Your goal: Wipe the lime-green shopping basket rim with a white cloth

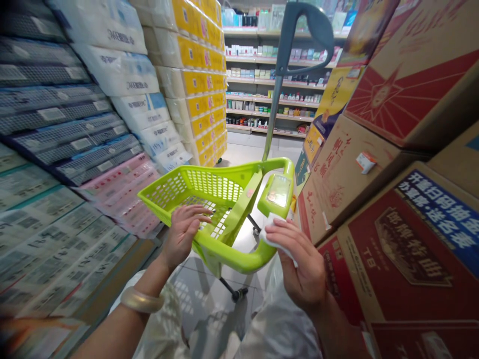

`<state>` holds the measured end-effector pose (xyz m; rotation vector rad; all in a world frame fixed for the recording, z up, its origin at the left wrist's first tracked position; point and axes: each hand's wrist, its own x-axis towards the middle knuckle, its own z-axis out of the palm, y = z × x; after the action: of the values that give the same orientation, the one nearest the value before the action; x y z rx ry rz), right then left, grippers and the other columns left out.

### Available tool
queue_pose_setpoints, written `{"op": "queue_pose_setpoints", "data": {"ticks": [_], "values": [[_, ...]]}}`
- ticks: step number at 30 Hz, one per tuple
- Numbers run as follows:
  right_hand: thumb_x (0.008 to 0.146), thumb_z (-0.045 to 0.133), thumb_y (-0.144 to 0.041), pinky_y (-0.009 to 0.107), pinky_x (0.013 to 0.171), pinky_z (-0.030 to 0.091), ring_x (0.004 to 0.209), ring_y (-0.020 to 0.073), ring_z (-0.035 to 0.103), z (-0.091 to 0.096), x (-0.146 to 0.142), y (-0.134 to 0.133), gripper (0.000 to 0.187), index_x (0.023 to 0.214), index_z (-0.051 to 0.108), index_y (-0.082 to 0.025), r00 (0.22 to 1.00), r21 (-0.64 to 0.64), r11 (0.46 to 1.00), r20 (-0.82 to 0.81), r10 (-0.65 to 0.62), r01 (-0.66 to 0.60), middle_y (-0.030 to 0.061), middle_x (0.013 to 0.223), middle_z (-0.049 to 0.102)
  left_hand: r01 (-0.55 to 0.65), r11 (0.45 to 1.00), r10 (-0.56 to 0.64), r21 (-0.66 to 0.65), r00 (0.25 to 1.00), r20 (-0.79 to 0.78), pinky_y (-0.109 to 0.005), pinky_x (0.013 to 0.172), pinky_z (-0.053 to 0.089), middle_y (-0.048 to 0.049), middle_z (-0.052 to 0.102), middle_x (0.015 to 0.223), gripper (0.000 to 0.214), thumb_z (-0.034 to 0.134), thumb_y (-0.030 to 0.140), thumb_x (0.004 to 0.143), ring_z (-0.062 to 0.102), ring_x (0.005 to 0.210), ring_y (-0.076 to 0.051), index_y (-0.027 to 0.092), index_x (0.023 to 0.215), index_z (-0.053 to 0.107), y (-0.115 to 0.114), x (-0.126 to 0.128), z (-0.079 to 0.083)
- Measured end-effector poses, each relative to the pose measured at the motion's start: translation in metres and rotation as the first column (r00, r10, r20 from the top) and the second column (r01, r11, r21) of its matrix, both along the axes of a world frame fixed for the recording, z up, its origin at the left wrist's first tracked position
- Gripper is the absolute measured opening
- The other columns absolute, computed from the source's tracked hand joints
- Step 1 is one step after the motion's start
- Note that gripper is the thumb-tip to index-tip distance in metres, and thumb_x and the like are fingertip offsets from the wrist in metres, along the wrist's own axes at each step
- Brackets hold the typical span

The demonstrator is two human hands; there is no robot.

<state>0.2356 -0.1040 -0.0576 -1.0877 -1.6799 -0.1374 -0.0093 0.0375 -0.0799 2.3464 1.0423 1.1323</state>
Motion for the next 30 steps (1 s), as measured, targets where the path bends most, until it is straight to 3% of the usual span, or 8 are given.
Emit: {"op": "queue_pose_setpoints", "data": {"ticks": [5,10,14,16,19,21,26,30], "values": [[0.091,0.052,-0.007,0.045,0.107,0.049,0.115,0.0227,0.066,-0.001,-0.009,-0.005,0.033,0.117,0.067,-0.021,0.979,-0.020,0.990,0.142,0.144,-0.143,0.0061,0.112,0.074,-0.039,0.998,0.032,0.052,0.992,0.125,-0.049,0.103,0.035,-0.0057,0.069,0.111,0.040,0.032,0.036,0.096,0.055,0.114,-0.025,0.024,0.091,0.071,-0.028,0.007,0.008],[0.091,0.054,-0.006,0.048,0.107,0.049,0.114,0.0236,0.066,-0.003,-0.007,-0.001,0.034,0.116,0.068,-0.024,0.999,0.034,0.999,0.040,-0.019,0.018,0.0063,0.113,0.074,0.066,0.991,-0.084,0.117,0.985,0.153,-0.048,0.100,0.040,-0.0054,0.070,0.107,0.032,0.039,0.032,0.093,0.056,0.111,-0.025,0.026,0.093,0.069,-0.054,0.020,0.031],[0.091,0.054,-0.006,0.045,0.107,0.049,0.115,0.0227,0.066,-0.006,-0.010,-0.005,0.036,0.120,0.066,-0.022,0.991,0.018,0.997,0.113,0.071,-0.074,0.0061,0.114,0.074,0.109,0.984,-0.124,0.144,0.987,0.102,-0.048,0.100,0.041,-0.0046,0.070,0.105,0.022,0.047,0.030,0.089,0.058,0.109,-0.025,0.026,0.090,0.069,-0.069,0.027,0.048],[0.091,0.052,-0.006,0.044,0.106,0.050,0.115,0.0226,0.066,-0.008,-0.007,-0.005,0.036,0.120,0.067,-0.022,0.987,0.035,0.995,0.134,0.085,-0.090,0.0064,0.113,0.074,0.126,0.985,-0.135,0.118,0.988,0.072,-0.047,0.099,0.042,-0.0042,0.070,0.104,0.020,0.049,0.030,0.088,0.059,0.106,-0.025,0.026,0.086,0.068,-0.076,0.031,0.054],[0.090,0.052,-0.003,0.046,0.107,0.048,0.117,0.0234,0.065,-0.009,0.001,0.002,0.039,0.120,0.067,-0.023,0.999,0.088,0.995,0.027,-0.039,0.036,0.0065,0.117,0.072,0.151,0.988,-0.152,0.029,0.988,0.012,-0.047,0.097,0.043,-0.0053,0.070,0.105,0.020,0.051,0.034,0.088,0.060,0.103,-0.025,0.026,0.082,0.069,-0.085,0.038,0.061],[0.088,0.052,-0.001,0.047,0.108,0.047,0.118,0.0235,0.064,-0.011,0.002,0.004,0.042,0.120,0.067,-0.023,0.996,0.097,0.992,-0.031,-0.084,0.087,0.0063,0.119,0.071,0.176,0.984,-0.177,-0.014,0.984,-0.031,-0.047,0.098,0.042,-0.0064,0.070,0.104,0.019,0.055,0.036,0.086,0.060,0.101,-0.025,0.024,0.081,0.068,-0.090,0.043,0.064],[0.089,0.052,-0.002,0.043,0.108,0.047,0.118,0.0229,0.064,-0.015,-0.005,0.004,0.040,0.121,0.067,-0.021,0.997,0.069,0.996,0.057,0.048,-0.052,0.0072,0.116,0.073,0.195,0.981,-0.195,-0.018,0.977,-0.088,-0.048,0.105,0.034,-0.0046,0.070,0.095,0.022,0.063,0.041,0.081,0.061,0.096,-0.023,0.020,0.079,0.066,-0.092,0.048,0.061],[0.088,0.052,0.001,0.048,0.108,0.047,0.119,0.0244,0.063,-0.017,0.002,0.011,0.044,0.120,0.067,-0.024,0.996,0.105,0.993,-0.076,-0.040,0.048,0.0056,0.118,0.072,0.215,0.977,-0.213,0.012,0.973,-0.090,-0.046,0.105,0.032,-0.0030,0.071,0.094,0.022,0.064,0.040,0.081,0.062,0.096,-0.021,0.020,0.074,0.064,-0.088,0.044,0.058]]}}
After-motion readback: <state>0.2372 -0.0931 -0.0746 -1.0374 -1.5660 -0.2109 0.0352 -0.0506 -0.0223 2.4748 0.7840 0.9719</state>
